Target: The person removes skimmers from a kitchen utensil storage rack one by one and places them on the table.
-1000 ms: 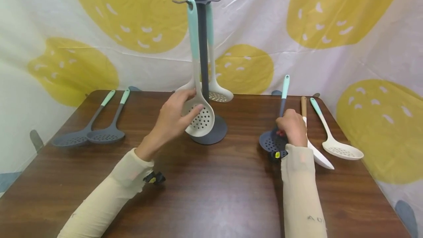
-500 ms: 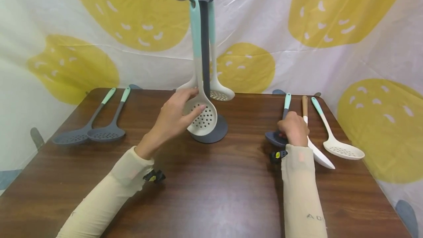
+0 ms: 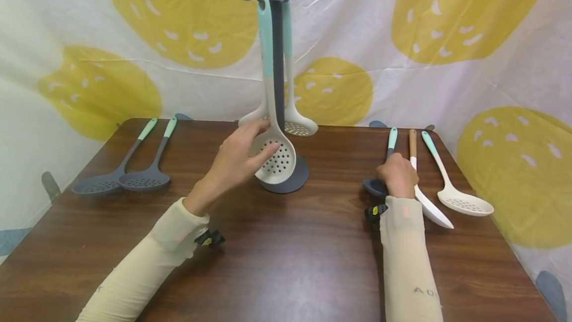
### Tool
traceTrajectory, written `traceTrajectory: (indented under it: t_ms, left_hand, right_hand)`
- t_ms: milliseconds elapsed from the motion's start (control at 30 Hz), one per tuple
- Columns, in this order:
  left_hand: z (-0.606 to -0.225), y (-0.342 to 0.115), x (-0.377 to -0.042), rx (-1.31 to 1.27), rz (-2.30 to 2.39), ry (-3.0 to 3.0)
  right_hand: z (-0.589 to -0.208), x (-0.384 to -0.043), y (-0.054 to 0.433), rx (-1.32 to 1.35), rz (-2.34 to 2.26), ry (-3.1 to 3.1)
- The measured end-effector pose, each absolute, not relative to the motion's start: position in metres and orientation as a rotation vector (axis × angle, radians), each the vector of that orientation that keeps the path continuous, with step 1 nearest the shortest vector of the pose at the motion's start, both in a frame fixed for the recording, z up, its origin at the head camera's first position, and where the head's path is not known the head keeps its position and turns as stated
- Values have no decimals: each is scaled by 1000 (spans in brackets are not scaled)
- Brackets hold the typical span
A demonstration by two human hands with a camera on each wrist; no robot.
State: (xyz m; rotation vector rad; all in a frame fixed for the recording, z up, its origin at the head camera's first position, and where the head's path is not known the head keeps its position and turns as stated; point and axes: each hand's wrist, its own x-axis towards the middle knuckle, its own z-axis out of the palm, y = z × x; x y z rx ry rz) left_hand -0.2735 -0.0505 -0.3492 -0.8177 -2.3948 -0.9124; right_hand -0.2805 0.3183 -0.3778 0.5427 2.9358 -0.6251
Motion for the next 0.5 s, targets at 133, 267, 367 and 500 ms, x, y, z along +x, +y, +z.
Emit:
traceTrajectory:
  t_ms: [133,267,367,500]
  left_hand:
    - [-349,-51,-272,-817,-905,-2397]
    - [-348,-51,-273,-821,-910,-2402]
    - [-348,-51,-273,-821,-916,-2403]
    - [-349,-51,-273,-830,-923,-2398]
  right_hand:
    - [-381,-282,317,544,-599,2957]
    - [-383,-284,316,551,-577,2959]
    - [-383,-285,316,556,-562,2959]
    - [-385,-286,314,550,-541,2962]
